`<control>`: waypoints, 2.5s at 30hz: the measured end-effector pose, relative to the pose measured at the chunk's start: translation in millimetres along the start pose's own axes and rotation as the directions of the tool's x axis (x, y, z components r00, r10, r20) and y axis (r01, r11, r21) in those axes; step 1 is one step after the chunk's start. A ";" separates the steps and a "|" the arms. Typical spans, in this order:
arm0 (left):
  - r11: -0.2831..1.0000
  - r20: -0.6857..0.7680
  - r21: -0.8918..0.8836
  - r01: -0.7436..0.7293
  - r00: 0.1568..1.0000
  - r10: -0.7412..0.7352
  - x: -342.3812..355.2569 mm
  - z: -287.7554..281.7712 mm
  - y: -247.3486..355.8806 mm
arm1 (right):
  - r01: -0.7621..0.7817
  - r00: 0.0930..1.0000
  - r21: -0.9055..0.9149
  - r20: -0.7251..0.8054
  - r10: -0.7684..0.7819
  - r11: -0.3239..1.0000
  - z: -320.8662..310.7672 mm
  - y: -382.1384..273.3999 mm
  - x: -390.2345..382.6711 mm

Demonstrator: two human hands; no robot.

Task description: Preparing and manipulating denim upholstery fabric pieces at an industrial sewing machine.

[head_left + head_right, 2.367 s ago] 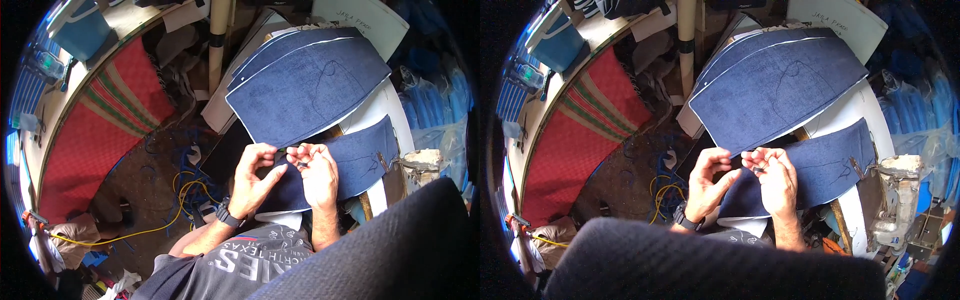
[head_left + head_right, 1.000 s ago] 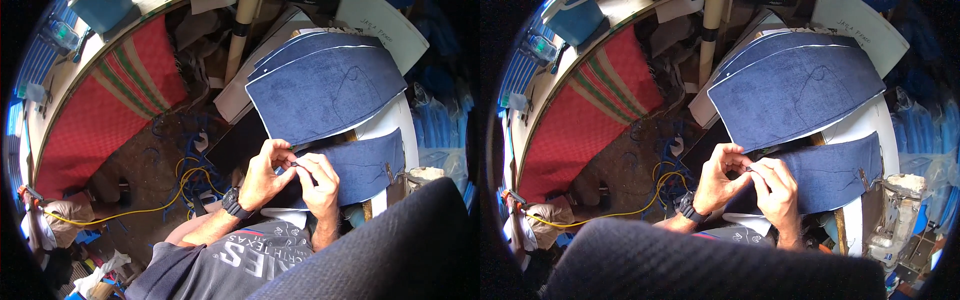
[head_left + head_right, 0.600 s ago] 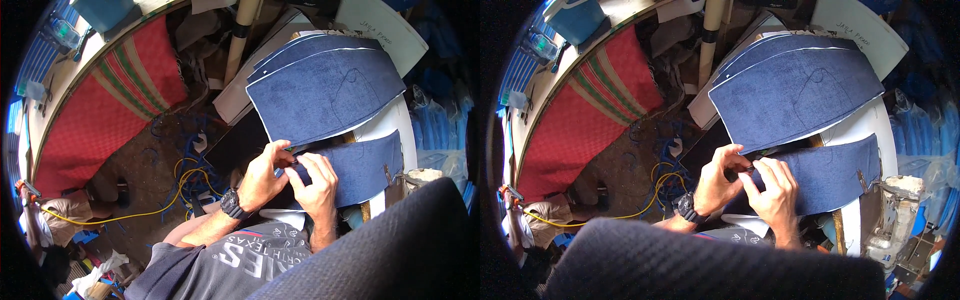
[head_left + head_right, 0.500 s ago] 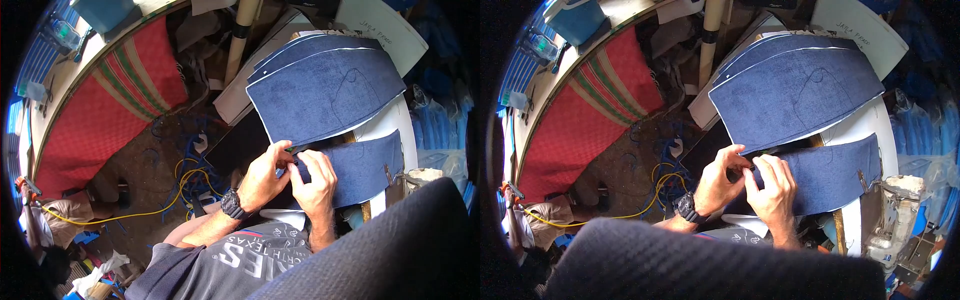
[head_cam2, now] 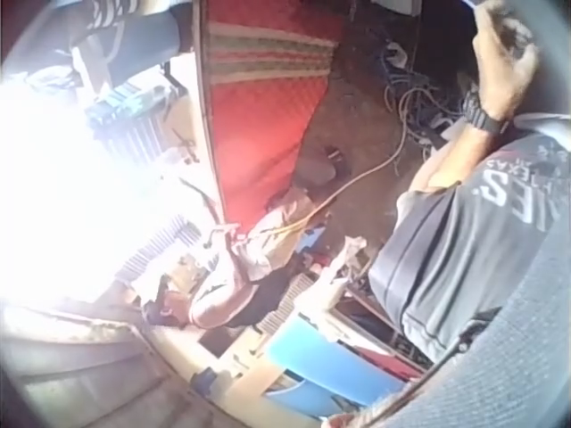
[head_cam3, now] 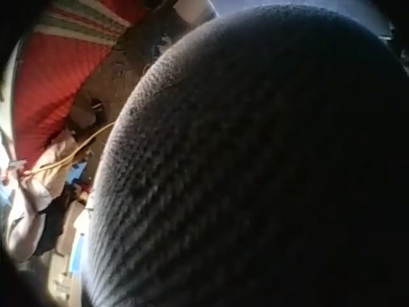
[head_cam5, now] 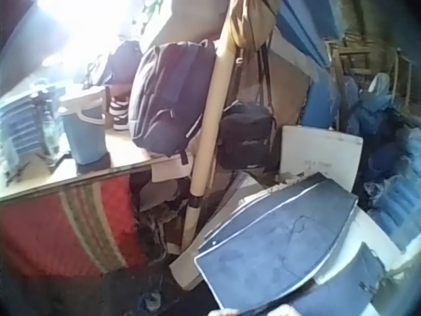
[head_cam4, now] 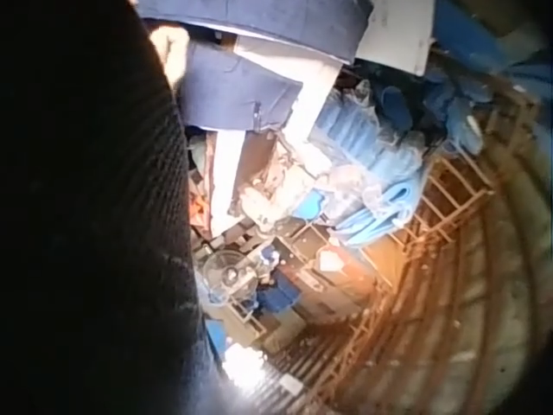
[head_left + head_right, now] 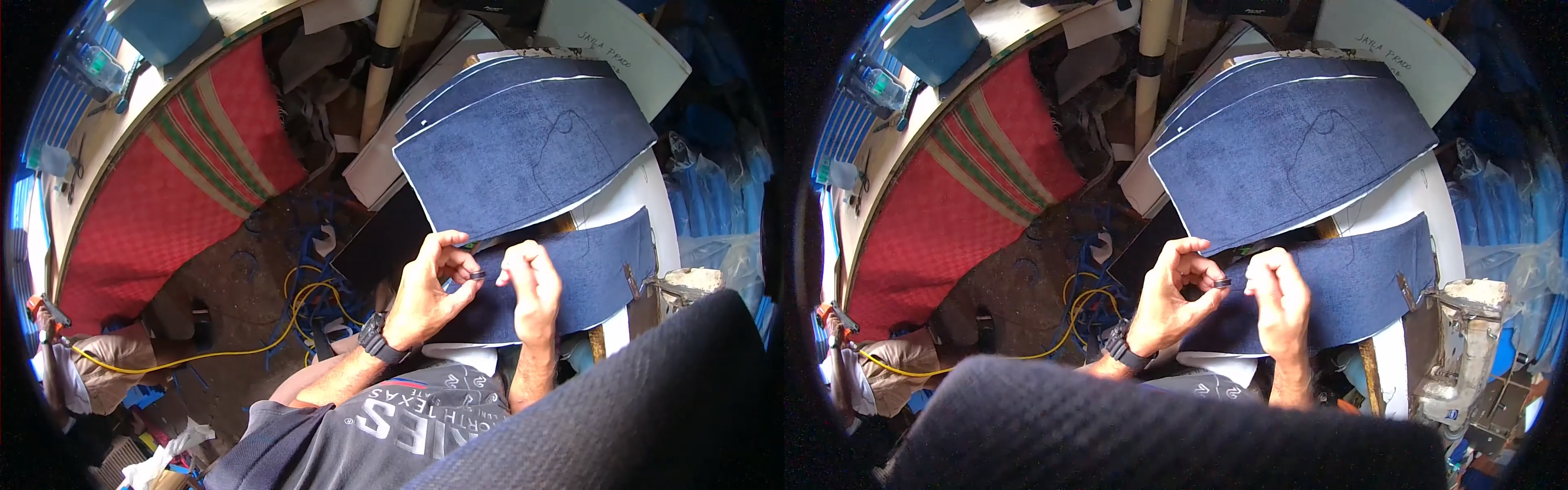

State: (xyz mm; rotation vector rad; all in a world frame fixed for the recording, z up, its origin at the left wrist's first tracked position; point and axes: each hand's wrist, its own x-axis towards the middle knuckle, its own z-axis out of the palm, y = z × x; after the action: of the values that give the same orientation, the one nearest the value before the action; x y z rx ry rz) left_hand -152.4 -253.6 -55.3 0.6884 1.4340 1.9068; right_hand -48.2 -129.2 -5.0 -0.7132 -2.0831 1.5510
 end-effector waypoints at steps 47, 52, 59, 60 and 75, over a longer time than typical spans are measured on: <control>0.612 -0.082 -0.786 0.082 0.968 -0.236 8.1 -18.5 -2.8 | -0.107 0.994 0.494 0.073 0.081 0.863 -3.3 4.2 -12.0; 0.525 -0.095 -0.850 0.037 0.970 -0.222 9.7 -22.4 -12.1 | -0.023 0.992 0.690 -0.075 0.103 0.724 -65.5 -3.1 -28.1; 0.502 -0.119 -0.865 0.013 0.966 -0.230 6.7 -24.7 -8.2 | 0.325 0.908 0.729 -0.419 0.018 0.602 -197.7 14.7 -48.3; 0.488 -0.122 -0.873 0.010 0.964 -0.237 7.0 -25.2 -9.6 | 0.452 0.823 0.619 -0.567 -0.034 0.643 -200.6 8.4 -48.5; 0.449 -0.021 -0.891 0.071 0.980 -0.196 8.1 -23.2 -14.5 | -0.129 0.988 -0.529 -0.145 0.061 0.838 -85.6 -19.5 -17.6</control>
State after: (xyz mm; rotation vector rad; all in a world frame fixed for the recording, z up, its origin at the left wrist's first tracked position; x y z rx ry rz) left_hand -172.1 -259.1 -75.1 -0.0793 0.3158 2.2185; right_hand 16.1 -82.4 36.1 -1.0897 -2.4365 0.9189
